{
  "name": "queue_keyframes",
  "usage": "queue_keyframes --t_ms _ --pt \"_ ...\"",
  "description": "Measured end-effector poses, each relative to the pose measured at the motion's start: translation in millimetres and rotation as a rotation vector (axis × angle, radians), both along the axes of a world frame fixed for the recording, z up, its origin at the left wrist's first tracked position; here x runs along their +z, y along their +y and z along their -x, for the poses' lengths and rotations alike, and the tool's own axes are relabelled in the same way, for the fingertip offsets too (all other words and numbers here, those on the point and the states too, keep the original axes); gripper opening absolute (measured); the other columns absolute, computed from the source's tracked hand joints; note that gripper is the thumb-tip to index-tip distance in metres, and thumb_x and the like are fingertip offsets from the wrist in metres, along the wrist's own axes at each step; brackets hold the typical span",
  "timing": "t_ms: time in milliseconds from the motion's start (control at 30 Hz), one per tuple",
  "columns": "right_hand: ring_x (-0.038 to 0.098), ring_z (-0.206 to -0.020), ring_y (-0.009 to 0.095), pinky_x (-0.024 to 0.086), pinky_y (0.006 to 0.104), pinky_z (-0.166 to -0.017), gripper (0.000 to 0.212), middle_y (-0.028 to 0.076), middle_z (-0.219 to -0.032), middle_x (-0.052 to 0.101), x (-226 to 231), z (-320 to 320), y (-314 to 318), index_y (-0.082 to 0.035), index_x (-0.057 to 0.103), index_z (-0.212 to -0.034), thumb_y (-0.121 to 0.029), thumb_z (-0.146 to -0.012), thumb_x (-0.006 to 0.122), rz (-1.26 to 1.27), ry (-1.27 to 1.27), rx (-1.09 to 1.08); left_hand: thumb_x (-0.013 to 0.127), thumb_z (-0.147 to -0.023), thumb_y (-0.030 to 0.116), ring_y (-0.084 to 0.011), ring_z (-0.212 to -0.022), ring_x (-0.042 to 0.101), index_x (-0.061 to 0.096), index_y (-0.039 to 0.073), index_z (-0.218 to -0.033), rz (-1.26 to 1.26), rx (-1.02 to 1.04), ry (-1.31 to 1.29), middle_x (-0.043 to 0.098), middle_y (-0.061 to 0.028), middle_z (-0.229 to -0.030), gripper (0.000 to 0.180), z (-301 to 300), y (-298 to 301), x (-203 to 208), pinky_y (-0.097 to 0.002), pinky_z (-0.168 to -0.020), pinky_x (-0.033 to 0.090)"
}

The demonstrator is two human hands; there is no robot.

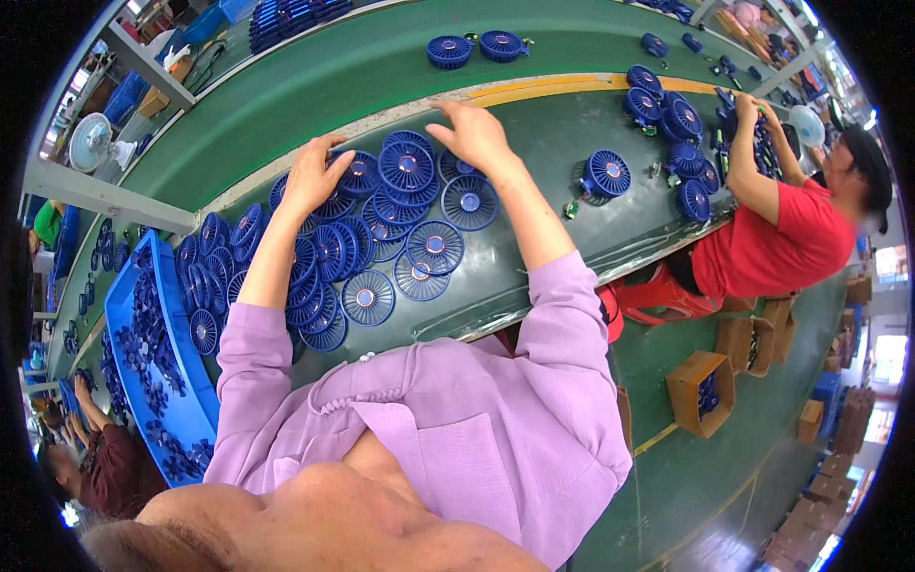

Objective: The person assembles portable fans by picking up fan parts from the table and conveyor belt, pressing the housings together by hand, and placing the assembled fans onto the conveyor belt.

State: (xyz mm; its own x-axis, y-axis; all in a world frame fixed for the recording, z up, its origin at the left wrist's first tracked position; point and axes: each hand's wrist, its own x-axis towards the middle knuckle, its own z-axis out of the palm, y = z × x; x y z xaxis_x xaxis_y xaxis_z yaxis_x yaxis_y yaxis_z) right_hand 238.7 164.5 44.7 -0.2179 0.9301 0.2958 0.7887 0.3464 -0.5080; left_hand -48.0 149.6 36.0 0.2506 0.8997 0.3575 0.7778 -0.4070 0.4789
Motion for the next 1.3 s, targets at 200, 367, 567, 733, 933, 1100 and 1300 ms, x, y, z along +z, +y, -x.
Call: queue_keyframes --t_ms 200,367,567,733,933,1100,1300 --pt "0.039 -0.130 0.043 0.037 0.0503 -0.105 0.100 0.027 -0.138 0.044 -45 -54 -31 -0.015 0.039 -0.143 -0.044 -0.059 0.085 0.124 -0.182 0.148 0.064 -0.086 0.025 -0.0346 -0.116 0.053 0.065 0.006 -0.109 -0.096 -0.076 0.055 0.061 -0.0155 -0.120 0.030 -10 -31 0 -0.0426 -0.100 0.041" --pt "0.058 -0.108 0.033 0.049 0.0428 -0.090 0.090 0.018 -0.124 0.057 -30 -44 -54 -0.016 0.044 -0.139 -0.028 -0.060 0.087 0.236 0.091 -0.040 0.067 -0.083 0.019 -0.0343 -0.117 0.052 0.064 0.006 -0.110 -0.181 -0.119 -0.030 0.059 -0.0151 -0.123 0.030 -20 -66 -6 -0.0432 -0.102 0.040" --pt "0.060 -0.095 0.030 0.051 0.0411 -0.078 0.056 0.011 -0.105 0.059 -13 -48 -79 -0.012 0.058 -0.121 -0.017 -0.069 0.079 -0.247 0.050 -0.222 0.067 -0.081 0.012 -0.0364 -0.122 0.049 0.064 0.006 -0.105 -0.199 -0.183 -0.130 0.059 -0.0152 -0.123 0.025 -36 -139 1 -0.0454 -0.103 0.039" --pt "0.052 -0.106 0.034 0.043 0.0440 -0.086 0.040 0.012 -0.112 0.055 -37 -21 -108 -0.010 0.060 -0.105 -0.023 -0.072 0.078 -0.355 -0.118 -0.025 0.067 -0.080 0.008 -0.0371 -0.124 0.048 0.065 0.006 -0.102 -0.205 -0.259 -0.168 0.059 -0.0141 -0.123 0.023 -47 -189 -5 -0.0455 -0.103 0.039" --pt "0.051 -0.111 0.039 0.041 0.0490 -0.090 0.041 0.020 -0.116 0.057 -60 -10 -98 -0.005 0.057 -0.097 -0.027 -0.071 0.081 -0.453 0.004 -0.031 0.070 -0.077 0.008 -0.0356 -0.125 0.046 0.064 0.007 -0.100 -0.166 -0.298 -0.166 0.057 -0.0120 -0.123 0.024 -52 -229 -26 -0.0461 -0.102 0.040" --pt "0.058 -0.098 0.036 0.045 0.0483 -0.084 0.050 0.014 -0.099 0.063 -42 -5 -92 -0.007 0.055 -0.098 -0.032 -0.065 0.084 -0.054 -0.027 -0.028 0.068 -0.079 0.008 -0.0349 -0.125 0.046 0.063 0.009 -0.101 -0.183 -0.343 -0.206 0.057 -0.0090 -0.125 0.023 -46 -234 -34 -0.0461 -0.101 0.041" --pt "0.051 -0.117 0.034 0.041 0.0436 -0.101 0.071 0.017 -0.124 0.054 -28 -12 -65 -0.010 0.051 -0.130 -0.027 -0.068 0.081 -0.092 0.154 0.072 0.067 -0.080 0.008 -0.0332 -0.119 0.051 0.062 0.005 -0.102 -0.179 -0.417 -0.288 0.060 -0.0115 -0.118 0.022 -55 -211 -41 -0.0440 -0.099 0.043"
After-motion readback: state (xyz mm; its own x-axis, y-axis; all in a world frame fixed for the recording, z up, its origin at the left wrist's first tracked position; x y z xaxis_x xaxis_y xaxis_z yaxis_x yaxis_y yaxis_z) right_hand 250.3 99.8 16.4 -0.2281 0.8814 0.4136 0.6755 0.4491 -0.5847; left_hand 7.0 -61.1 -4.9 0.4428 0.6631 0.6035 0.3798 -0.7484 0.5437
